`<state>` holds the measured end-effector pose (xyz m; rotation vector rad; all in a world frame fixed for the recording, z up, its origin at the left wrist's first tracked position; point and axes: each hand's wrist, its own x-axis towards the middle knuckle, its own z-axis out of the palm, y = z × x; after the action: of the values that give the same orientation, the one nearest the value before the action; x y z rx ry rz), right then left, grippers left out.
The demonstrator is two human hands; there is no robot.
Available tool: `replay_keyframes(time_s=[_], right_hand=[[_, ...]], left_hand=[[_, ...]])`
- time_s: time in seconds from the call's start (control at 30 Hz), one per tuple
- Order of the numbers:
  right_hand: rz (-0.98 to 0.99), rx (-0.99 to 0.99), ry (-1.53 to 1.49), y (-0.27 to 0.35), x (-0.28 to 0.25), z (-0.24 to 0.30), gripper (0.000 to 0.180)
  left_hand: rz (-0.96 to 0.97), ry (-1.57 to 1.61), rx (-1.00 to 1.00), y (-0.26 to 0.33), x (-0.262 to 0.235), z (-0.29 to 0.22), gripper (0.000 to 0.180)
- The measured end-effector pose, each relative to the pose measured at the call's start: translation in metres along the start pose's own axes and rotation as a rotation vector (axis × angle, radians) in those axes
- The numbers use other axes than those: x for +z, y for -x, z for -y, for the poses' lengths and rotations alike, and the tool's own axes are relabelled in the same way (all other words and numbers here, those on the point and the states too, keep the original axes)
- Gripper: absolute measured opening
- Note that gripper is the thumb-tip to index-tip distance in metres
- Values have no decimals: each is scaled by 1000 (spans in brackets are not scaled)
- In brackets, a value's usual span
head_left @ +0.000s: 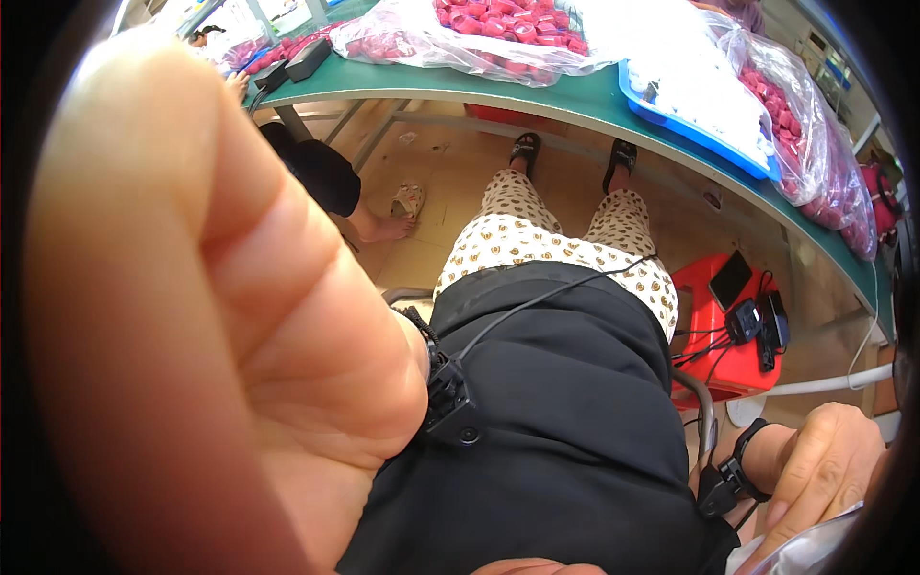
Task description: Assembling small plastic components for cosmetic products, specifically lipstick or lip balm tubes.
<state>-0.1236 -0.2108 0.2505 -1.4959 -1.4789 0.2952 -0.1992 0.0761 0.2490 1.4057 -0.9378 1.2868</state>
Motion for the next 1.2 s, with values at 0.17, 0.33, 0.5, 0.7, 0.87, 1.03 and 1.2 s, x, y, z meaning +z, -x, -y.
replay_keyframes(time_s=[0.17, 0.33, 0.5, 0.7, 0.87, 1.03, 1.2], right_hand=[[-17, 30, 98, 0, 3, 4, 8], [45, 66, 139, 8, 3, 9, 8], [-240, 85, 99, 12, 50, 20, 10], [-702, 38, -92, -5, 76, -9, 15], [-452, -161, -271, -10, 57, -18, 19], [-182, -350, -461, -15, 23, -33, 24], [71, -541, -616, -8, 14, -29, 29]], left_hand=[[29, 169, -21, 3, -10, 13, 37], [-108, 155, 58, 3, 6, 18, 34], [-27, 285, 32, 11, 5, 18, 30], [-109, 234, 56, 14, 12, 28, 22], [-74, 347, 64, 17, 12, 20, 21], [-35, 443, 66, 21, 12, 21, 19], [32, 570, 75, 25, 12, 18, 18]])
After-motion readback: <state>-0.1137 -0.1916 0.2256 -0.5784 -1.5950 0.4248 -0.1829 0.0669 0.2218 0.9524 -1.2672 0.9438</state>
